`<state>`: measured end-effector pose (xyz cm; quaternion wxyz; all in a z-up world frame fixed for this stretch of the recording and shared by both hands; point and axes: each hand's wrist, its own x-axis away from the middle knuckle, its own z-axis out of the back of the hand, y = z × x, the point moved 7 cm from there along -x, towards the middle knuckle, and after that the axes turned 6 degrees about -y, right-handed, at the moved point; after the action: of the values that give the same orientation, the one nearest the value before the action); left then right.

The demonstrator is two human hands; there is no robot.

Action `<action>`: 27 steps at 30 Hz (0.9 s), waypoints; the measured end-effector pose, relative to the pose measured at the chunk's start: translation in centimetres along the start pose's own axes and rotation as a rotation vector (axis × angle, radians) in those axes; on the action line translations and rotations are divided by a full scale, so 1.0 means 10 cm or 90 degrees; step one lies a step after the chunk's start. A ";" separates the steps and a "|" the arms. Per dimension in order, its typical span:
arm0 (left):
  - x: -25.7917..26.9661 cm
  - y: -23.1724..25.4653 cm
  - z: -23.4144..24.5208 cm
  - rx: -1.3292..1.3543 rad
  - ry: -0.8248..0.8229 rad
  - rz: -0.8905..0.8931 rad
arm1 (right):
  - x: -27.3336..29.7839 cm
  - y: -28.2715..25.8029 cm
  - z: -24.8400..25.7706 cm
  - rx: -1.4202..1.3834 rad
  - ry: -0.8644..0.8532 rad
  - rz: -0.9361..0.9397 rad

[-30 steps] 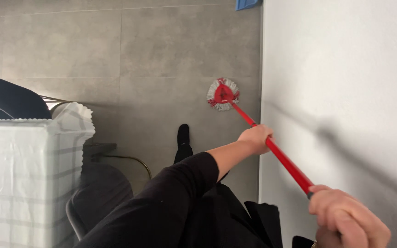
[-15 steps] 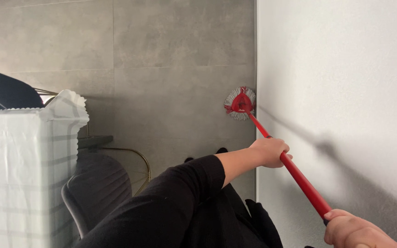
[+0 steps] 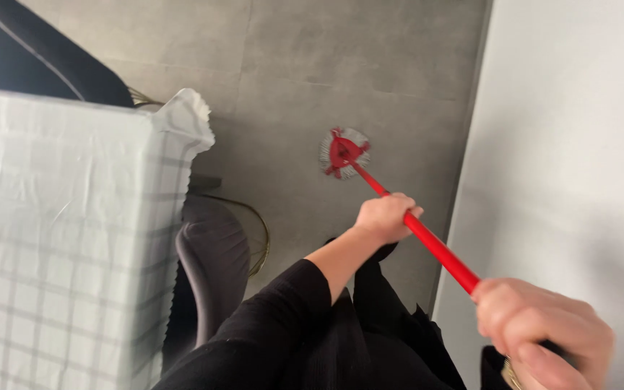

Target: The person mops the tiled floor with a red spin mop, moving around a dining table and chairs. They briefly reposition a chair to clean underneath it, then continue mopping along the base of cabinets and walls before placing the mop into a red wringer bucket.

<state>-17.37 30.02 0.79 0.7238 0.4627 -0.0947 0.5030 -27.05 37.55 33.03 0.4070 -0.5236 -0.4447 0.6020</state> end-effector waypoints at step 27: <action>0.94 -3.50 -0.06 0.071 0.228 0.291 | 0.45 1.89 -2.13 -0.343 -0.212 0.075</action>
<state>15.43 34.21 -13.99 0.5703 0.3720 -0.0397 0.7313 -6.89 39.01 12.43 0.1400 -0.5320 -0.6171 0.5627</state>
